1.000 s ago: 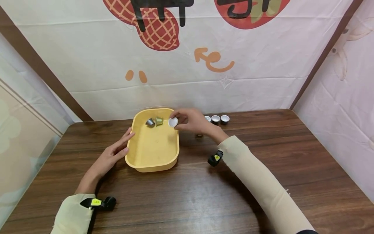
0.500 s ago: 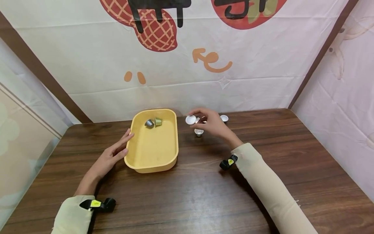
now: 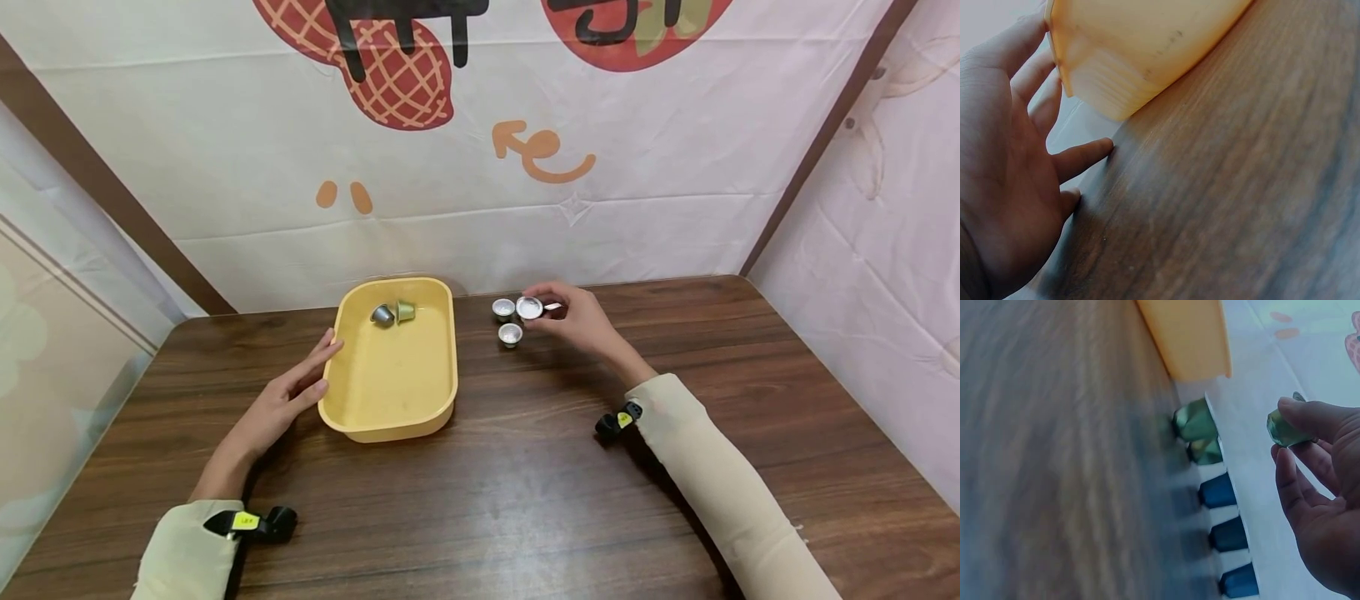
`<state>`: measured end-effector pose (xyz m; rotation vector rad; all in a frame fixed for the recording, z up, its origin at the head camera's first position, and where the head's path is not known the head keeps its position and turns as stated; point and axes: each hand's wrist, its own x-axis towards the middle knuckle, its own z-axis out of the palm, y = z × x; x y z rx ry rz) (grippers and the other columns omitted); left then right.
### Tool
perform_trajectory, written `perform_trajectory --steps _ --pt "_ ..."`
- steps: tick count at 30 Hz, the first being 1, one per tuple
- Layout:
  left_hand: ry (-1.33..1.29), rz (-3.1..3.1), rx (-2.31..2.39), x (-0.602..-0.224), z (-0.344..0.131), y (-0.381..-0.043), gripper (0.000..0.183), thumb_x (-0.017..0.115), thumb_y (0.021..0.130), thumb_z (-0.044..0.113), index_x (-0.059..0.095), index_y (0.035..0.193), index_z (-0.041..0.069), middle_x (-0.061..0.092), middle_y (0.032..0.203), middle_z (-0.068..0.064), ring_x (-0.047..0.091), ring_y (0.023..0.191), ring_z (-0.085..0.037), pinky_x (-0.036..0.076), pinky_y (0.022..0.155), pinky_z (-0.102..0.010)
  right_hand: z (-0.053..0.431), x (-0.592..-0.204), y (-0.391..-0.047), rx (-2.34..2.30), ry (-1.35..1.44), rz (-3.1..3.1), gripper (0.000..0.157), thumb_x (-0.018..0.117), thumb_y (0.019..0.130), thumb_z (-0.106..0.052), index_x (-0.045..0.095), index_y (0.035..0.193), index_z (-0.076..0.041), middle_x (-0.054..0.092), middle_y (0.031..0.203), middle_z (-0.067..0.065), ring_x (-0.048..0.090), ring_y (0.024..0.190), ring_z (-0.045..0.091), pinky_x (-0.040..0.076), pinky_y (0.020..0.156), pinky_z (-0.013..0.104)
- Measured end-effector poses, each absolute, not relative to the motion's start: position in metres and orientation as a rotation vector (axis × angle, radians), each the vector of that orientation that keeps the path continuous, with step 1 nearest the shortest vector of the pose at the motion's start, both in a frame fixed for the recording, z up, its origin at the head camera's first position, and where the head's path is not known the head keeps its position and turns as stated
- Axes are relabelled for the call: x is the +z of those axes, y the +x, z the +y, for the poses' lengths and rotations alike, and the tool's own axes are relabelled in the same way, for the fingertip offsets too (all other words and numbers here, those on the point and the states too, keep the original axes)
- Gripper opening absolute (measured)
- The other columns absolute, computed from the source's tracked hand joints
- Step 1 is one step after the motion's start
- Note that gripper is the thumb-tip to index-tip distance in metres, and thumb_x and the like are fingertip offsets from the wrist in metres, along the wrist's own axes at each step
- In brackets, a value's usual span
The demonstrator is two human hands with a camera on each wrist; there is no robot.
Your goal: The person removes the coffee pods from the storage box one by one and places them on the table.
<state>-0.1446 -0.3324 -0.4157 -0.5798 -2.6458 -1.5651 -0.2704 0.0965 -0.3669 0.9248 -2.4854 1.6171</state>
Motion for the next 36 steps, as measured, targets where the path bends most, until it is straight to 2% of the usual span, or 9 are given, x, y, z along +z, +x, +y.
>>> perform_trajectory --steps 6,9,16,25,36 --pt "-0.571 -2.655 -1.56 -0.416 -0.332 -0.145 0.055 0.048 0.1 0.005 0.032 0.151 0.019 0.011 0.159 0.005 0.012 0.143 -0.005 0.024 0.098 -0.007 0.111 -0.396 -0.287 1.548 0.846 -2.56 0.04 0.082 0.077 -0.016 0.067 0.114 -0.011 0.069 0.103 0.005 0.064 0.09 0.02 0.049 0.076 0.032" --pt "-0.575 -2.664 -1.557 -0.416 -0.333 -0.145 0.056 0.048 0.1 0.006 0.031 0.151 0.02 0.01 0.159 0.005 0.01 0.143 -0.006 0.023 0.098 -0.007 0.113 -0.404 -0.29 1.545 0.849 -2.56 0.039 0.083 0.075 -0.019 0.068 0.111 -0.013 0.069 0.101 0.002 0.063 0.088 0.016 0.048 0.074 0.03" --pt "-0.583 -2.661 -1.546 -0.418 -0.334 -0.147 0.055 0.047 0.101 0.007 0.032 0.151 0.021 0.01 0.16 0.006 0.011 0.143 -0.006 0.025 0.099 -0.008 0.116 -0.418 -0.291 1.522 0.855 -2.554 0.035 0.083 0.075 -0.018 0.069 0.107 -0.012 0.068 0.098 0.0 0.065 0.088 0.014 0.051 0.077 0.03" --pt "-0.519 -2.698 -1.504 -0.418 -0.333 -0.147 0.055 0.048 0.101 0.009 0.032 0.151 0.024 0.011 0.159 0.008 0.01 0.142 -0.002 0.02 0.097 -0.006 0.12 -0.435 -0.292 1.454 0.859 -2.565 0.031 0.083 0.076 -0.018 0.07 0.105 -0.015 0.068 0.097 -0.004 0.065 0.082 0.01 0.051 0.074 0.03" --pt "-0.523 -2.695 -1.514 -0.416 -0.33 -0.146 0.055 0.048 0.1 0.008 0.032 0.151 0.023 0.011 0.159 0.007 0.01 0.143 -0.005 0.021 0.097 -0.006 0.121 -0.439 -0.291 1.51 0.862 -2.514 0.029 0.083 0.076 -0.014 0.069 0.102 -0.012 0.067 0.093 -0.001 0.065 0.081 0.013 0.051 0.072 0.027"
